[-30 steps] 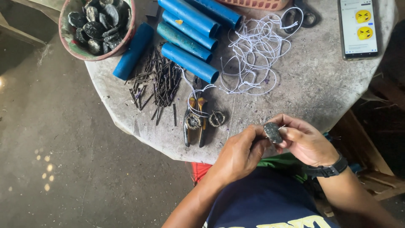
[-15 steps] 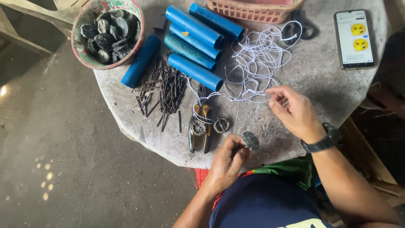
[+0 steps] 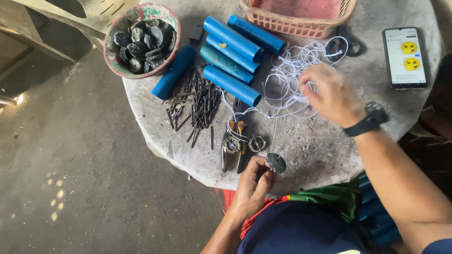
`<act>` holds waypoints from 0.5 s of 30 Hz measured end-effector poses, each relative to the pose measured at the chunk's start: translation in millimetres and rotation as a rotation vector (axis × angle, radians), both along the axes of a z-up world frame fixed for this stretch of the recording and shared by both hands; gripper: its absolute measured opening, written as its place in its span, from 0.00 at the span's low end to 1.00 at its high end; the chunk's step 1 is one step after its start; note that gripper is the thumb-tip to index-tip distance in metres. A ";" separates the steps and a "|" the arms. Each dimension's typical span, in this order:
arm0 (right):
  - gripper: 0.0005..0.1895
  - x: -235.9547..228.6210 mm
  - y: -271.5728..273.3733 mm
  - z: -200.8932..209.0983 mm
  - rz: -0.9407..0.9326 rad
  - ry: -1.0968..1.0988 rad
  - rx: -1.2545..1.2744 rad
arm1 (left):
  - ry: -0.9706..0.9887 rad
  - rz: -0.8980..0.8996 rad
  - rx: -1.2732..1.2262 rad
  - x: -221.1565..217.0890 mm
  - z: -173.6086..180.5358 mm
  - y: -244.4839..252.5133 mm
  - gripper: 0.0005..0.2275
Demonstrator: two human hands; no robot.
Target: The person is manually assembling candle wicks by threading flexible white wicks through small metal base plates on a workshop table.
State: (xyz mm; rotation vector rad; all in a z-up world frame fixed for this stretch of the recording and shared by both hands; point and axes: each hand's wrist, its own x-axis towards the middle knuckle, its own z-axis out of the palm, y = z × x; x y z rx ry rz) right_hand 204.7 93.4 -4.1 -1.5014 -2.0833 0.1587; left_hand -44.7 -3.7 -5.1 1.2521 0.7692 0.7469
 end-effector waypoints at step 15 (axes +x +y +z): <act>0.06 -9.8 19.8 55.5 0.156 0.159 0.252 | -0.110 0.068 0.002 10.4 -5.8 4.1 0.03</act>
